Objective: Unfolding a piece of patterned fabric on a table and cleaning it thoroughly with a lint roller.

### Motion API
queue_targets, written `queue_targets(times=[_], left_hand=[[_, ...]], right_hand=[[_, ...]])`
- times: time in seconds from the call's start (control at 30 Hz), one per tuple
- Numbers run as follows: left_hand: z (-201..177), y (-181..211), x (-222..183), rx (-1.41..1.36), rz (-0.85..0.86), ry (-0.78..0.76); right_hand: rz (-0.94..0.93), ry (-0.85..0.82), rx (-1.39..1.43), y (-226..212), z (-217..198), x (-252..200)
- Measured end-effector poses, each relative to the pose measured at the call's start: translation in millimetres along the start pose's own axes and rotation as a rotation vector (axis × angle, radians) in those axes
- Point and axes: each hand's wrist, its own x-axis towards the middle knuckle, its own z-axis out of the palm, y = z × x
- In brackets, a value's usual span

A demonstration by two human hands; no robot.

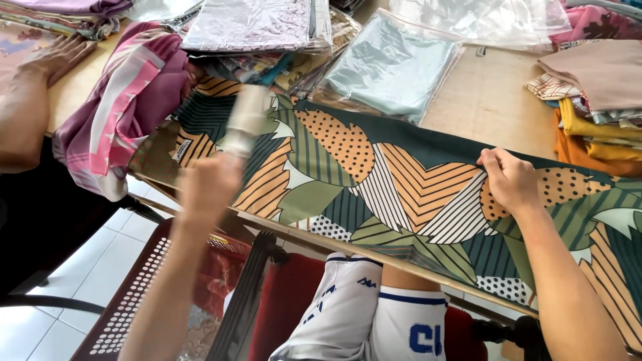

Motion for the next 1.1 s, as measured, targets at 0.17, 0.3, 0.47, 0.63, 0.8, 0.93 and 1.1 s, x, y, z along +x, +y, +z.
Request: queue_targets(times=[0.17, 0.3, 0.47, 0.63, 0.8, 0.93, 1.1], left_hand=[[7.7, 150.6, -62.4, -0.246, 0.644, -0.112], [-6.3, 185.7, -59.8, -0.242, 0.599, -0.318], [14.8, 77.6, 1.4, -0.350, 0.124, -0.348], [36.7, -96.3, 63.5, 0.145, -0.212, -0.011], [12.0, -91.5, 51.1, 0.127, -0.101, 0.079], [-1.7, 2.9, -12.2, 0.052, 0.236, 0.038], [-14.1, 53.9, -71.3, -0.208, 0.371, -0.193]], right_hand=[[0.059, -0.016, 0.026, -9.4, -6.2, -5.6], [0.033, 0.005, 0.067, -7.5, -8.7, -7.3], [0.073, -0.028, 0.077, -6.2, -8.4, -3.1], [0.046, -0.003, -0.009, 5.1, 2.5, 2.6], [0.040, 0.008, -0.023, 8.6, 4.5, 3.1], [0.032, 0.010, -0.020, 8.7, 3.5, 0.1], [0.066, -0.006, 0.005, 2.0, -1.1, -2.5]])
